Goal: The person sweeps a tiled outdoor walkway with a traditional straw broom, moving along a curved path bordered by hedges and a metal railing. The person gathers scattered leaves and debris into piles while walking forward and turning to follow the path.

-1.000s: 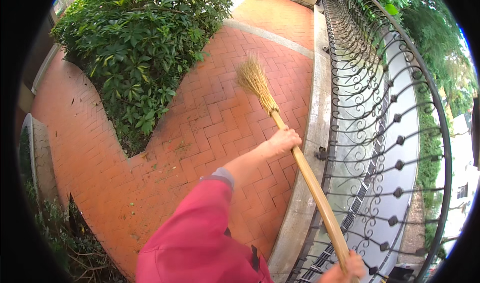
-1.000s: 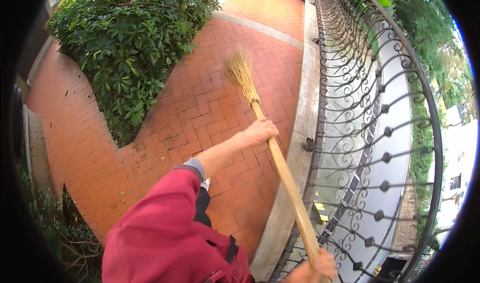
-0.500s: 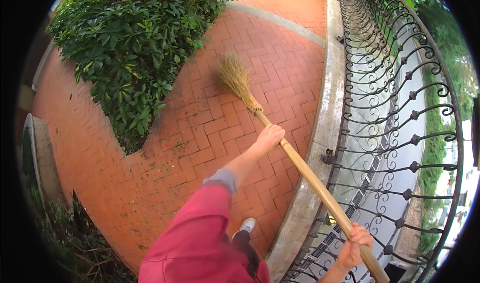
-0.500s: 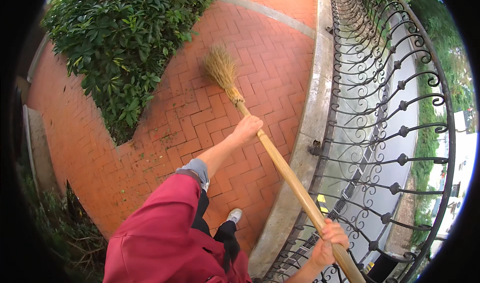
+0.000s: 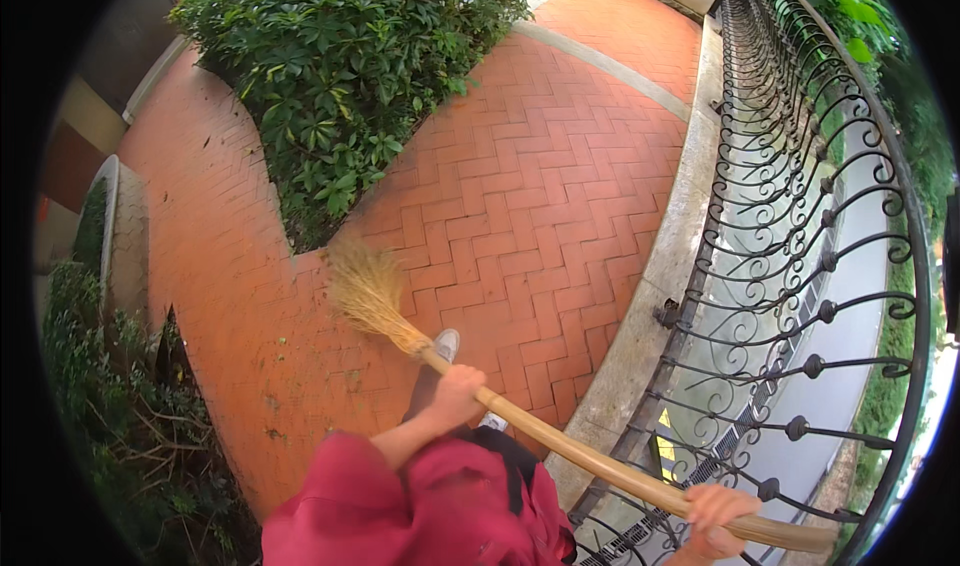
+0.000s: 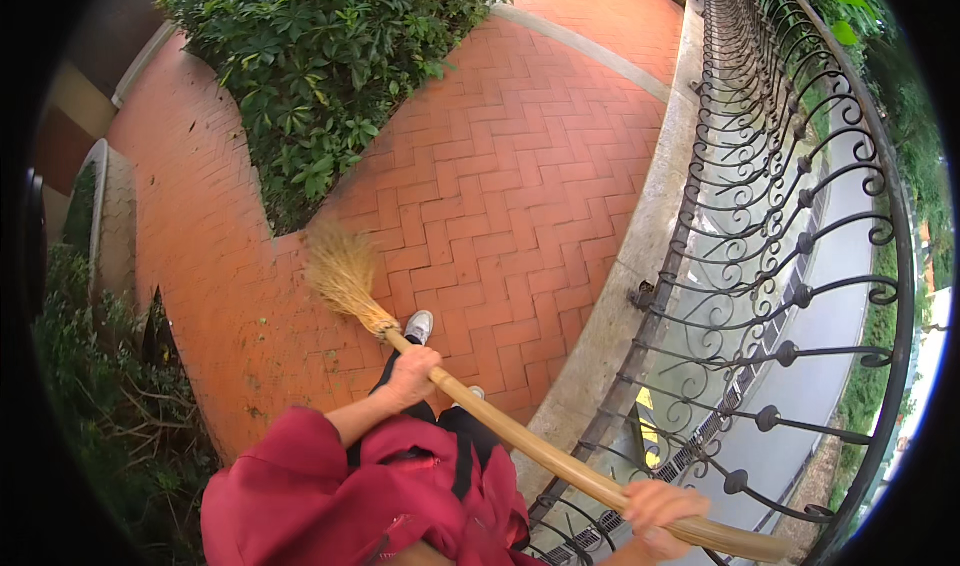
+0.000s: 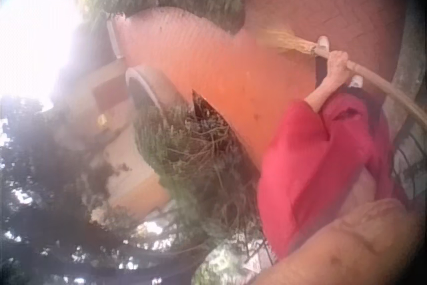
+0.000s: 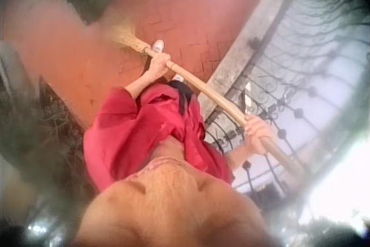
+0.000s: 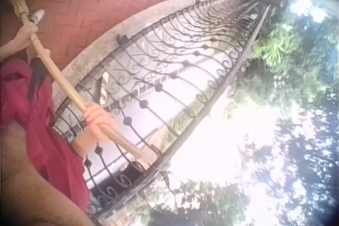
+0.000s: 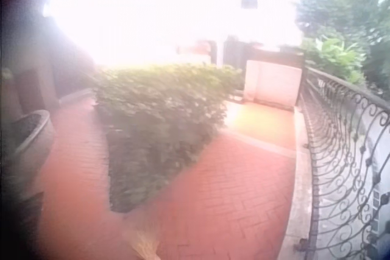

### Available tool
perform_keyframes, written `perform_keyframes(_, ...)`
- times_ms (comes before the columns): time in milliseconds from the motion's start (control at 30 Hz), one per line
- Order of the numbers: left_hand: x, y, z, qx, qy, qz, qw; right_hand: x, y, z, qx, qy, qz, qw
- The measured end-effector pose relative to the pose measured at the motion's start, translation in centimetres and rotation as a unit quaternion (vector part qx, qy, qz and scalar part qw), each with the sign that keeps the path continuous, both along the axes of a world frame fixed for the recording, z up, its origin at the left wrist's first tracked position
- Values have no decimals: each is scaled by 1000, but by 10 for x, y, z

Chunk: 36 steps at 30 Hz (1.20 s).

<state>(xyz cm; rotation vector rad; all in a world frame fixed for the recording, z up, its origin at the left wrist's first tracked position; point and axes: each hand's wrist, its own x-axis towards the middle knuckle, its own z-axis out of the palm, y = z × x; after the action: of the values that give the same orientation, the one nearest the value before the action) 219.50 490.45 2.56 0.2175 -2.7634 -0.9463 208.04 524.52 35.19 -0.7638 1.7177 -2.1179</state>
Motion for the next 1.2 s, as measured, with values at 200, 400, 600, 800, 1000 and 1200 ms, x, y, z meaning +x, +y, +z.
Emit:
perform_keyframes(200,45,-1,38,18,-9,-57,998,59,45,-19,-128,-56,-181,974)
perform_keyframes(400,-9,61,86,81,109,-208,969,111,113,21,-254,76,-274,924)
perform_keyframes(600,-112,-50,22,-6,152,-222,963,135,-32,-10,-163,117,-269,942)
perform_keyframes(800,7,-151,-34,104,266,-90,954,167,-180,-2,-123,75,-196,970)
perform_keyframes(1000,234,-179,-13,110,47,67,991,214,-244,11,-105,-121,-108,981)
perform_keyframes(1200,363,-231,7,37,50,143,988,278,-260,-35,-175,-118,-23,977)
